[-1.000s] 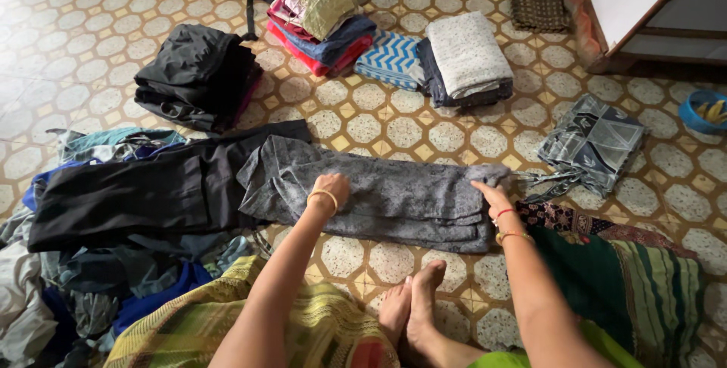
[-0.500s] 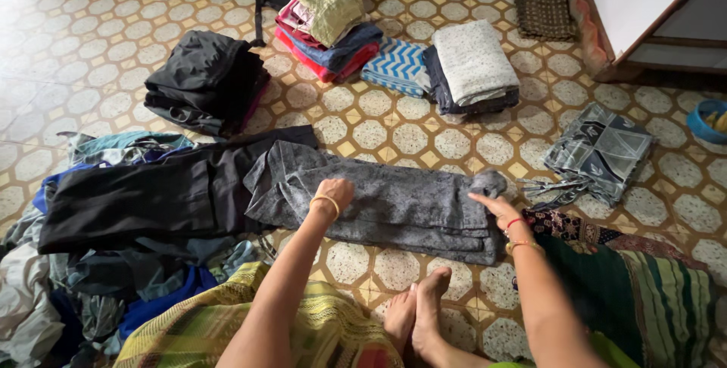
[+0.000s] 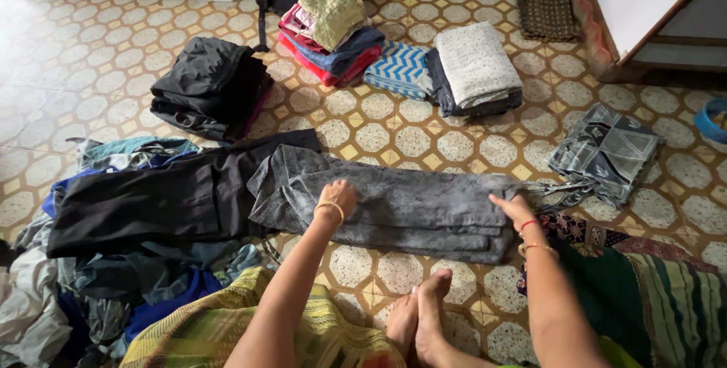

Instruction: The person folds a pair of black trousers and then spreads out and folds a grey patterned garment by hand on a tiled floor.

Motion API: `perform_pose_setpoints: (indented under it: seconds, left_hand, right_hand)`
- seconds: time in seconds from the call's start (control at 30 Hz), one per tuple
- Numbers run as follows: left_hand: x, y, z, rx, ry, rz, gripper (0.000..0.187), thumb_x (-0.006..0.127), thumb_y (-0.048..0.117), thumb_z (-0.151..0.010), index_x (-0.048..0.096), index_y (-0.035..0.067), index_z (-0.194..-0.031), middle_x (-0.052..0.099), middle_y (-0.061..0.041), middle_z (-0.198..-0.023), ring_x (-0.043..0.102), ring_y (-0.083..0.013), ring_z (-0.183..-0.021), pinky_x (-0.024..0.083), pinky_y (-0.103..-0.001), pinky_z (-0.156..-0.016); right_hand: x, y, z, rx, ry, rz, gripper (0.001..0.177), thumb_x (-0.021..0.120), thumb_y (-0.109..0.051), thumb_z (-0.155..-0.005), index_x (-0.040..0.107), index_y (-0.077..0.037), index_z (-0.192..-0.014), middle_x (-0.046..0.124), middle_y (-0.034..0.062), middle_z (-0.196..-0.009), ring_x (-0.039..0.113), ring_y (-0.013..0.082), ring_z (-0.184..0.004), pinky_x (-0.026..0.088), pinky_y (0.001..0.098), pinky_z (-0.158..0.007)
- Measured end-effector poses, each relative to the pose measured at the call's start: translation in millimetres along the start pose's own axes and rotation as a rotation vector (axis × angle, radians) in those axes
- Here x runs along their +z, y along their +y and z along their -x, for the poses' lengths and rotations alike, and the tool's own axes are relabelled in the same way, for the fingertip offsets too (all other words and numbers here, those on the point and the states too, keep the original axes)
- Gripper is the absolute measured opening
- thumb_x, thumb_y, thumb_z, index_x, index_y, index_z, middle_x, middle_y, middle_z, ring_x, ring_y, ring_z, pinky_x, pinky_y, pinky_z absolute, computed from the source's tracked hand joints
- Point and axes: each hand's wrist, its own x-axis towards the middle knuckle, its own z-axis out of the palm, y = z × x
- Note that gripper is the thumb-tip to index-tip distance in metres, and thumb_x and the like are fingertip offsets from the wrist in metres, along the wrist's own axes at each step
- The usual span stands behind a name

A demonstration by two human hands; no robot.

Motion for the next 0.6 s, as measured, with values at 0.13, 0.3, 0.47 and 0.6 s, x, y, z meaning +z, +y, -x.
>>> perform_pose_setpoints:
  seconds: [0.13, 0.3, 0.47, 0.6]
  left_hand:
    - [17.2, -9.2, 14.0, -0.145, 0.042, 0.073, 0.081, 0.055, 0.061, -0.092, 0.034, 0.016, -0.157, 0.024, -0.011, -0.166, 0.021, -0.0312, -0.153, 0.025, -0.058, -0.118]
    - [30.5, -12.6, 16.2, -0.223, -0.129, 0.106, 0.088, 0.044, 0.072, -0.094, 0.021, 0.023, -0.163, 0.01, -0.005, -0.172, 0.009, -0.0286, -0.157, 0.012, -0.065, -0.121]
    - [13.2, -7.6, 14.6, -0.235, -0.236, 0.118, 0.083, 0.038, 0.072, -0.098, 0.027, 0.02, -0.162, 0.018, -0.006, -0.17, 0.017, -0.0298, -0.156, 0.015, -0.068, -0.12]
    - [25.9, -8.8, -17.2, -0.224, 0.08, 0.113, 0.075, 0.037, 0.071, -0.102, 0.05, 0.014, -0.15, 0.042, -0.011, -0.16, 0.035, -0.0294, -0.151, 0.024, -0.066, -0.121]
  right_hand:
    - [-16.7, -10.5, -20.3, -0.026, 0.12, 0.04, 0.067, 0.086, -0.034, -0.08, 0.064, 0.002, -0.133, 0.069, 0.0122, -0.132, 0.064, 0.0244, -0.115, 0.048, 0.0409, -0.098]
    - [-29.8, 4.9, -13.3, -0.215, 0.191, 0.175, 0.057, 0.085, -0.033, -0.081, 0.071, 0.006, -0.121, 0.075, 0.0164, -0.118, 0.071, 0.0264, -0.103, 0.053, 0.0375, -0.092]
    - [-18.8, 2.4, -2.7, -0.106, 0.206, 0.181, 0.061, 0.083, -0.035, -0.083, 0.069, 0.013, -0.117, 0.074, 0.0232, -0.116, 0.072, 0.0329, -0.101, 0.055, 0.0454, -0.09]
    - [0.4, -31.1, -32.8, -0.174, 0.124, 0.289, 0.065, 0.087, -0.033, -0.089, 0.062, 0.023, -0.111, 0.07, 0.0259, -0.106, 0.066, 0.0278, -0.091, 0.055, 0.0422, -0.077]
